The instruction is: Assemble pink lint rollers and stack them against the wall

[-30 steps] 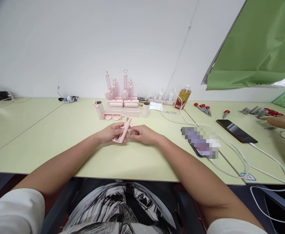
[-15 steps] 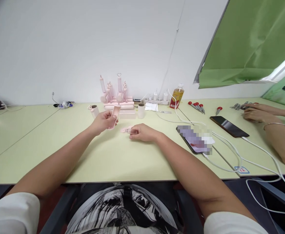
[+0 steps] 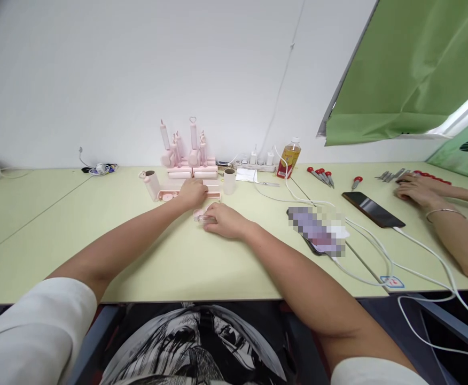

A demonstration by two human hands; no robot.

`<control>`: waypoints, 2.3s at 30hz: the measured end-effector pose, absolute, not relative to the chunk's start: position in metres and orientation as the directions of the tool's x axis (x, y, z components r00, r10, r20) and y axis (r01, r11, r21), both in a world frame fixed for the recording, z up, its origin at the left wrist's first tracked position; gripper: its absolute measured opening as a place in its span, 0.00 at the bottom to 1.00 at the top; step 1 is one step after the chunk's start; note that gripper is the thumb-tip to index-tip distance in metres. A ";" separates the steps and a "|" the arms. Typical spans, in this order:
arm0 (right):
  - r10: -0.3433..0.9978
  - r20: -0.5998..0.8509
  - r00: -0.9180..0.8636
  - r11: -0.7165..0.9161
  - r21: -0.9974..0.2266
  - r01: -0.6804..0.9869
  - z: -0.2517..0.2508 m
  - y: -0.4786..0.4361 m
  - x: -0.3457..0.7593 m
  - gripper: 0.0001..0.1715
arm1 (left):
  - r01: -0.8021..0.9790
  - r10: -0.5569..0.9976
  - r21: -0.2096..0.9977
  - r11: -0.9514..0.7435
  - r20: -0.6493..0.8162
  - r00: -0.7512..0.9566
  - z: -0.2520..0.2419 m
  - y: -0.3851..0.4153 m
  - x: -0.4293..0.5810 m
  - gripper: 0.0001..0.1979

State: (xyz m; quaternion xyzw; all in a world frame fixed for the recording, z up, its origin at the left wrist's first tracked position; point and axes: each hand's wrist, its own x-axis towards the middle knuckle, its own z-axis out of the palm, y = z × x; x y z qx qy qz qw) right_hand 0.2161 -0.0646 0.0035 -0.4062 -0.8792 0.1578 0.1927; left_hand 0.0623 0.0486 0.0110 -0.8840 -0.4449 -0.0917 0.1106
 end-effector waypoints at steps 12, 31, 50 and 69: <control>0.847 0.096 -0.522 0.526 -0.287 0.801 0.004 -0.061 0.217 0.06 | 0.715 0.696 -0.096 -0.692 0.175 0.697 0.013 -0.030 0.024 0.14; 0.852 0.091 -0.516 0.523 -0.201 0.828 0.003 -0.054 0.212 0.12 | 0.713 0.664 -0.184 -0.677 0.265 0.699 0.001 -0.006 0.023 0.12; 0.925 0.062 -0.376 0.380 -0.175 0.908 0.004 -0.045 0.204 0.26 | 0.778 0.713 -0.190 -0.599 0.316 0.627 -0.005 0.013 0.030 0.15; 0.912 0.142 -0.385 0.410 -0.325 0.852 0.016 -0.071 0.210 0.15 | 0.663 0.643 0.026 -0.748 0.276 0.714 0.018 -0.060 0.007 0.14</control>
